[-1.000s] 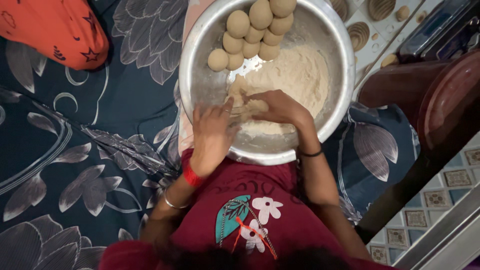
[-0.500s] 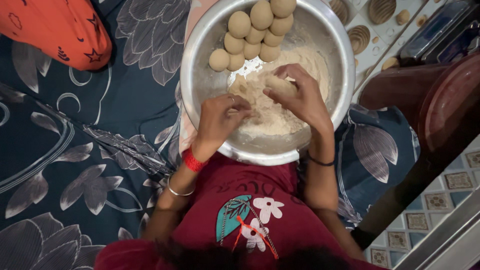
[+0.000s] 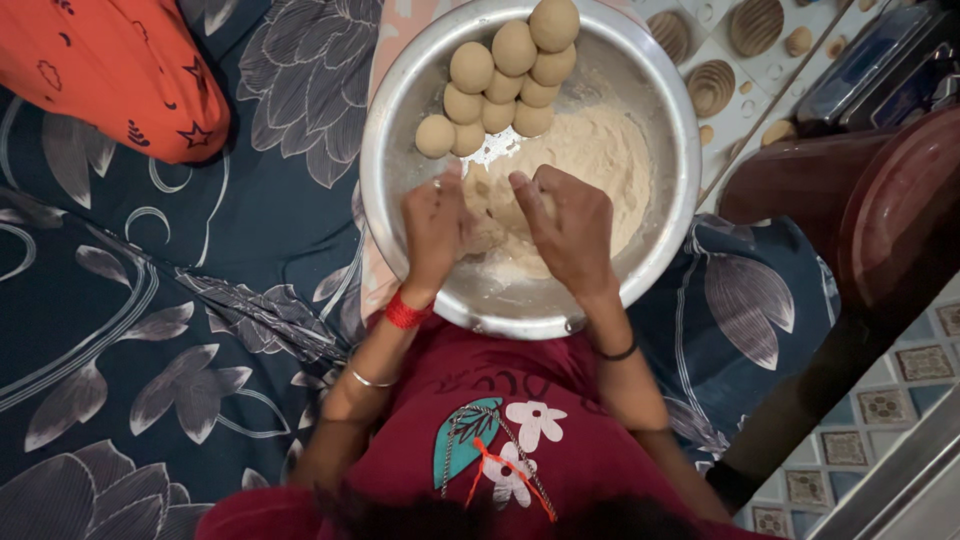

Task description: The person forms dough balls by hand, rolling small portions of dough between their palms and placing them into a large metal bowl.

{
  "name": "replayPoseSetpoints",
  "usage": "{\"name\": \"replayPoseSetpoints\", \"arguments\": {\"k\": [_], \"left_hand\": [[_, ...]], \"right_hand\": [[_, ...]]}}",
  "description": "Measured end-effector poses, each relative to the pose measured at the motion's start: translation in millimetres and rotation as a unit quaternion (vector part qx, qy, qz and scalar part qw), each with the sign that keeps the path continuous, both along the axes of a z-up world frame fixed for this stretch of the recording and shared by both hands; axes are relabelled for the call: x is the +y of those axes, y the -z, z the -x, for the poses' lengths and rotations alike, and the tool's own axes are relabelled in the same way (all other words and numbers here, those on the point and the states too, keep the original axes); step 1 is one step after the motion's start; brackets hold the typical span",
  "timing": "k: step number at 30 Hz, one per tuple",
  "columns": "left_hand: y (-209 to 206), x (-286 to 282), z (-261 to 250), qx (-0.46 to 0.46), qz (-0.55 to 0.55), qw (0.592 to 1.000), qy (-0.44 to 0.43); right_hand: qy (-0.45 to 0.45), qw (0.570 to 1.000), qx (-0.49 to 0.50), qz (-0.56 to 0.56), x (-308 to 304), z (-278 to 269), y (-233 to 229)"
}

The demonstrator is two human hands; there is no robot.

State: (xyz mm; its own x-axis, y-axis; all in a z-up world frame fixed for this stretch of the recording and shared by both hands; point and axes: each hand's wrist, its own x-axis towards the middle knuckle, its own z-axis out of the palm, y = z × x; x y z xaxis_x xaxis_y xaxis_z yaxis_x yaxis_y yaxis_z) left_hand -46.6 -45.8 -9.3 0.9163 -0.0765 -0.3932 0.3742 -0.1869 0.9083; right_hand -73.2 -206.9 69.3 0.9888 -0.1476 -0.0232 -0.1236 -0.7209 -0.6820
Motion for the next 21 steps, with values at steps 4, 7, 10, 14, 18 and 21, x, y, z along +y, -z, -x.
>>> {"name": "replayPoseSetpoints", "arguments": {"k": [4,7,10,14,18,21], "left_hand": [[-9.5,-9.1,-0.5,-0.013,0.454,0.891,-0.009],[-32.7,-7.1,-18.8,0.015,0.585,0.809,0.059],[-44.9,-4.7,-12.4,0.209,0.691,0.691,0.044],[-40.3,-26.5,7.4,0.167,0.595,0.785,0.044],[-34.6,-21.9,-24.0,0.065,0.560,0.815,0.135],[-32.1,-11.8,-10.0,0.065,0.565,0.814,0.120]], "right_hand": [[-0.022,0.990,-0.118,-0.070,34.8,7.4,3.2],[-0.068,0.983,-0.135,-0.108,50.9,9.9,3.2],[-0.042,0.993,-0.091,-0.063,42.8,-4.8,-4.2],[-0.086,0.980,-0.178,-0.005,38.8,-13.2,-24.6],[-0.287,0.944,-0.163,0.029,57.5,9.4,-25.3],[-0.191,0.973,-0.075,-0.103,51.9,-7.6,0.5]]}}
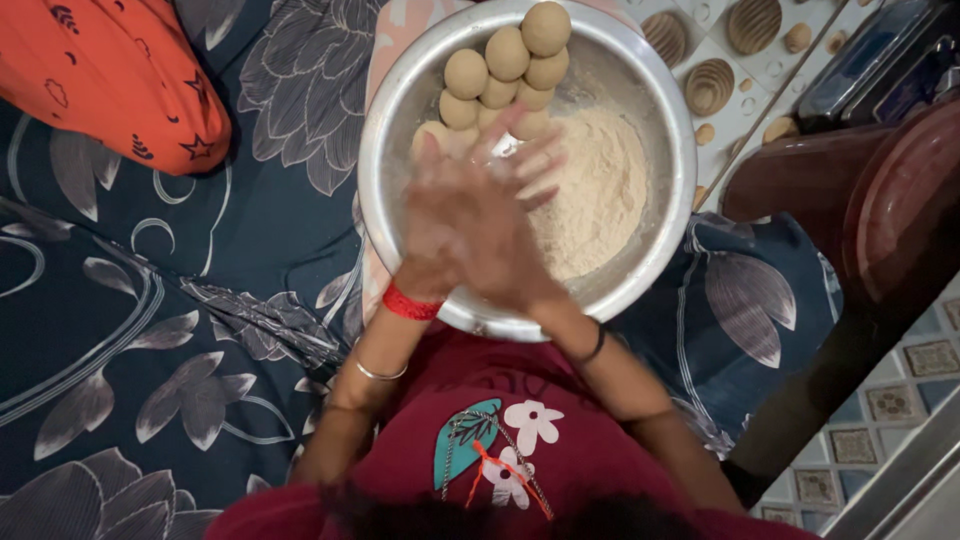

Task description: The person forms dough balls by hand, rolling small portions of dough between their palms and placing them into a large metal bowl.

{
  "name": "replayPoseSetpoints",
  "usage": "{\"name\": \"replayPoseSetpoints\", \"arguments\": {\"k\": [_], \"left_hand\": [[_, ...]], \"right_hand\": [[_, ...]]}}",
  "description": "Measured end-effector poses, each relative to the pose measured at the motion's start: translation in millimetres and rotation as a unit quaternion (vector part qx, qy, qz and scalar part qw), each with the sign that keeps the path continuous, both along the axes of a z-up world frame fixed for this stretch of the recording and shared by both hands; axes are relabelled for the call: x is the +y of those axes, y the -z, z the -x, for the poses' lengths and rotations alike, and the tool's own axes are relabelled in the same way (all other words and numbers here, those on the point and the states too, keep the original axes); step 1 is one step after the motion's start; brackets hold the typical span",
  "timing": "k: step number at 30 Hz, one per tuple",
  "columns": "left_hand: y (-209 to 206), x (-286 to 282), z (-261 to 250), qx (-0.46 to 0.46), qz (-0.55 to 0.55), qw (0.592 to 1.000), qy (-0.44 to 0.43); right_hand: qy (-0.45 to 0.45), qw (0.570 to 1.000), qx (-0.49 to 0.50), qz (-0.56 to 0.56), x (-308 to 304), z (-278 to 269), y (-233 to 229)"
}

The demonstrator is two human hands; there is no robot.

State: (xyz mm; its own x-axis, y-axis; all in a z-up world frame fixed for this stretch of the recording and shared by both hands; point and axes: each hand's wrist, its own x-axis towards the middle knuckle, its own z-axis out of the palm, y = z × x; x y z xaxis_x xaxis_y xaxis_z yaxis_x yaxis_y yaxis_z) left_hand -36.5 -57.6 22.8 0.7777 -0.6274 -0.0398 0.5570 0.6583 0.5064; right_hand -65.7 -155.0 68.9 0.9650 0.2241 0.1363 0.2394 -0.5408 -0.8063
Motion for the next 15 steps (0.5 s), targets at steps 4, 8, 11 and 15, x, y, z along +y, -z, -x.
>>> {"name": "replayPoseSetpoints", "arguments": {"k": [4,8,11,15], "left_hand": [[28.4,-24.1,12.9,0.044,0.196,0.979,0.038],[36.3,-16.3,12.4,0.059,0.162,0.985,0.031],[26.6,-12.9,8.7,0.285,0.232,0.929,0.037],[8.8,-16.6,-17.2,-0.027,0.079,0.996,0.027]], "right_hand": [[0.028,0.996,-0.084,0.007,-7.4,-9.7,-2.1],[-0.018,0.989,-0.148,-0.021,4.3,-6.0,-11.4],[-0.015,0.986,-0.161,-0.028,3.4,-8.8,-6.2],[-0.019,0.973,-0.214,-0.079,2.5,-25.1,5.9]]}}
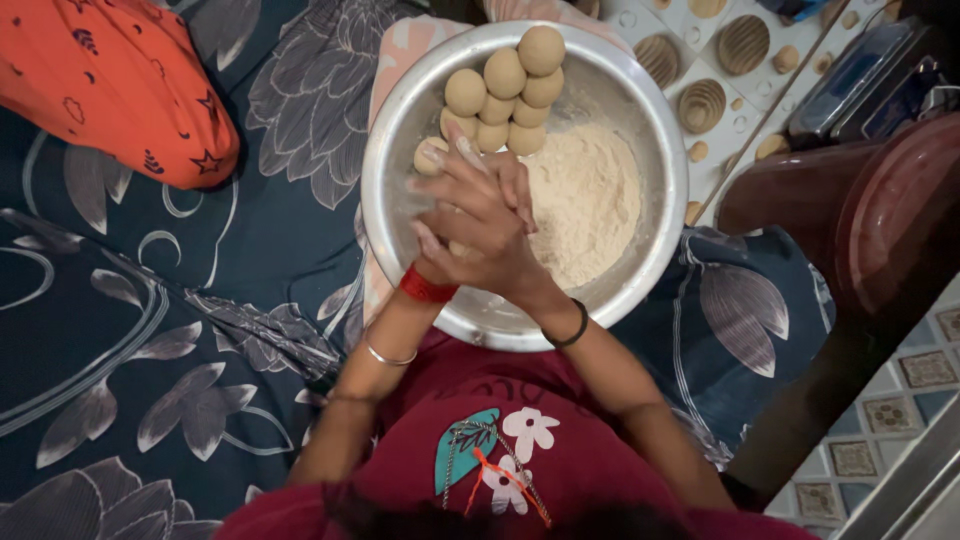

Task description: The person forms dough balls by hand, rolling small portions of dough between their palms and placing them into a large metal bowl.

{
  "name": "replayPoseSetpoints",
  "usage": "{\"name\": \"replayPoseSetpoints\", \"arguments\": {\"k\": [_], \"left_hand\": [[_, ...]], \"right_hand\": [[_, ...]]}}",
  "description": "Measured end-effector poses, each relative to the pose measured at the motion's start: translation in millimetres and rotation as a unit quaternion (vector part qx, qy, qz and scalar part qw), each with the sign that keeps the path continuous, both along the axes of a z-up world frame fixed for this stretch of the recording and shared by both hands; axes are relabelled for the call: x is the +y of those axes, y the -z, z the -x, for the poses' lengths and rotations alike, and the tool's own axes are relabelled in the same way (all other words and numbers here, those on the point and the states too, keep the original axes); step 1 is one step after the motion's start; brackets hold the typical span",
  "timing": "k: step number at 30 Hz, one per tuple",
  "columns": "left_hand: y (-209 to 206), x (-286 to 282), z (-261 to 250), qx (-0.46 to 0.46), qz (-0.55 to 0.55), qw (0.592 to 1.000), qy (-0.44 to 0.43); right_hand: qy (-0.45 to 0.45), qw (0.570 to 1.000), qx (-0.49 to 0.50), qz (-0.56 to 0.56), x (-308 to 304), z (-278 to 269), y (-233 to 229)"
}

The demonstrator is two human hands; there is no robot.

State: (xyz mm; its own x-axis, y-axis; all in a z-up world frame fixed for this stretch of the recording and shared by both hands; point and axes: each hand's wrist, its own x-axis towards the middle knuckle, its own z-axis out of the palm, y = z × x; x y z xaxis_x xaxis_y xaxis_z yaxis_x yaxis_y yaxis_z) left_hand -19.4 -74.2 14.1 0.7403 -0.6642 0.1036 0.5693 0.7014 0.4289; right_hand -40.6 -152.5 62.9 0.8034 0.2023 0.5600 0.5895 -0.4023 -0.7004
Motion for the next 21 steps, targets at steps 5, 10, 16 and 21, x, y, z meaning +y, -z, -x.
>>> {"name": "replayPoseSetpoints", "arguments": {"k": [5,10,16,21], "left_hand": [[-28.1,6.4,-11.4,0.063,0.018,0.998,0.005],[-22.0,-7.6,-5.1,-0.016,-0.095,0.986,-0.139],[-24.2,8.5,-24.1,0.054,-0.034,0.993,-0.097],[-29.1,-20.5,-9.6,-0.005,-0.048,0.998,-0.048]], "right_hand": [[0.182,0.983,0.001,0.037,-9.3,-19.2,-6.3],[0.223,0.968,0.106,-0.047,-5.2,-9.8,-23.0],[0.115,0.988,0.104,-0.009,-28.3,-16.4,-5.8],[0.180,0.977,0.103,-0.039,-27.2,-26.6,4.7]]}}
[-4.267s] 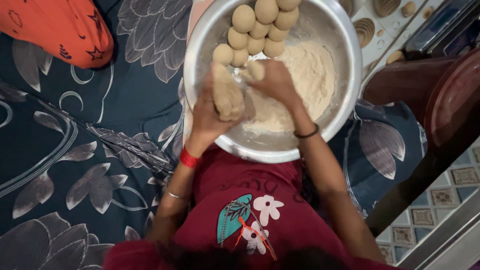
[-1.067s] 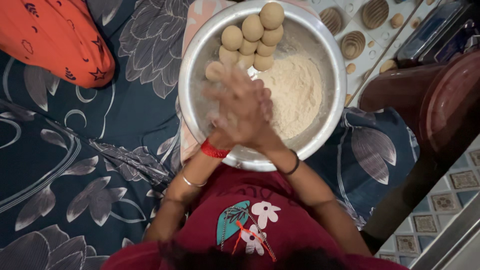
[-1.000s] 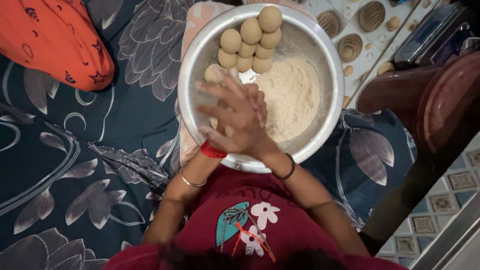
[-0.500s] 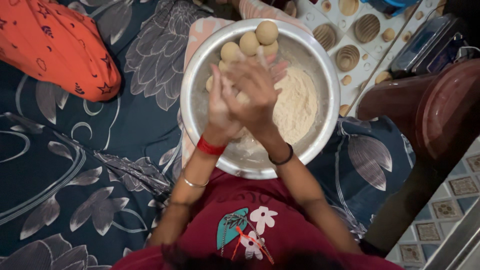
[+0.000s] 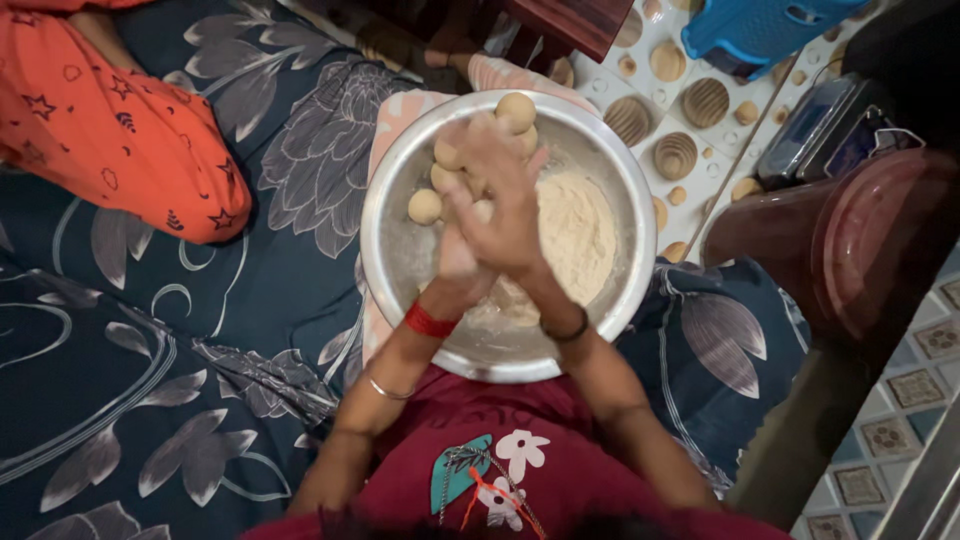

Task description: The person forms dough balls by hand, rolling small portions of dough between their palms and placing them into a large metal bowl.

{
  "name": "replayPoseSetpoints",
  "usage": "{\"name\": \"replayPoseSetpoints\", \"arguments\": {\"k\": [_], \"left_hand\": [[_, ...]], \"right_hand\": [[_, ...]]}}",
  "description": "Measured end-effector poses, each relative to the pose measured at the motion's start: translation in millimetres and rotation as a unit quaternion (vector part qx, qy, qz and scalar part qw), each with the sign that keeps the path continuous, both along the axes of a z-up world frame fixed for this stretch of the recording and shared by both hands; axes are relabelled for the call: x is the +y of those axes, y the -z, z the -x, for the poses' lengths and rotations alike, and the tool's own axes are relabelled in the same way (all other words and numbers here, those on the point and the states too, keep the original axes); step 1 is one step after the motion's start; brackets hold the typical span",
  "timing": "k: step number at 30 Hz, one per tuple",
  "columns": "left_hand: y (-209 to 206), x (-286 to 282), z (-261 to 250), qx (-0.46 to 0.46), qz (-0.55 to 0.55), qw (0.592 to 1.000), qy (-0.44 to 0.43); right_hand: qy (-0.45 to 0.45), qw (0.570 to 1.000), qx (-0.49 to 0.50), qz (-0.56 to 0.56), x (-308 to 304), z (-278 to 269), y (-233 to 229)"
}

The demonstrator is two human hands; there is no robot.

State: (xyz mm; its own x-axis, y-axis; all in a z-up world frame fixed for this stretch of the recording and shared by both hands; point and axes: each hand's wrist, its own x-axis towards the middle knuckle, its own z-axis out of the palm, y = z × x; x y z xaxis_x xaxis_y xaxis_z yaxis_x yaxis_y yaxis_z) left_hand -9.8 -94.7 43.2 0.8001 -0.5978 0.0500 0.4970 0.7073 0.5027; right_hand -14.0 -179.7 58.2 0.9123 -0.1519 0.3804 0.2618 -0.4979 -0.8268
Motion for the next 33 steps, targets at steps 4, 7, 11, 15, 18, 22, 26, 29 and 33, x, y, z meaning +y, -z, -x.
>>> {"name": "replayPoseSetpoints", "arguments": {"k": [4,7,11,15,18,22,26,29,33], "left_hand": [[-10.6,12.5,-7.5,-0.004,0.029,0.999,0.016],[-6.1,25.6,-12.1,0.086,0.061,0.994,-0.016],[16.5,3.6,10.4,-0.015,-0.105,0.992,-0.068],[12.5,2.3,-4.0,-0.037,0.072,0.996,0.025],[16.8,10.3,-5.4,0.087,0.064,0.994,0.010],[55.3,-1.5,5.9,0.082,0.129,0.986,0.066],[94.7,-2.9,-1.0,0.095,0.235,0.960,0.115],[109.9,-4.1,-11.3,0.070,0.287,0.942,0.161],[111.9,4.8,-7.4,0.038,0.282,0.940,0.187]], "right_hand": [[-0.132,0.990,-0.053,0.008,24.2,30.8,2.8],[-0.119,0.990,-0.062,0.032,16.2,33.9,-3.4],[-0.042,0.997,-0.047,0.043,3.2,10.6,-16.9],[-0.100,0.990,-0.045,0.087,26.4,35.6,-15.8],[-0.138,0.986,-0.054,0.072,13.2,41.6,-7.5],[-0.087,0.991,-0.015,0.103,0.5,34.3,-9.9],[-0.130,0.988,-0.002,0.086,20.3,44.5,-18.1],[-0.153,0.985,-0.002,0.086,30.1,51.7,-27.5],[-0.174,0.983,0.017,0.057,34.4,58.6,-32.1]]}}
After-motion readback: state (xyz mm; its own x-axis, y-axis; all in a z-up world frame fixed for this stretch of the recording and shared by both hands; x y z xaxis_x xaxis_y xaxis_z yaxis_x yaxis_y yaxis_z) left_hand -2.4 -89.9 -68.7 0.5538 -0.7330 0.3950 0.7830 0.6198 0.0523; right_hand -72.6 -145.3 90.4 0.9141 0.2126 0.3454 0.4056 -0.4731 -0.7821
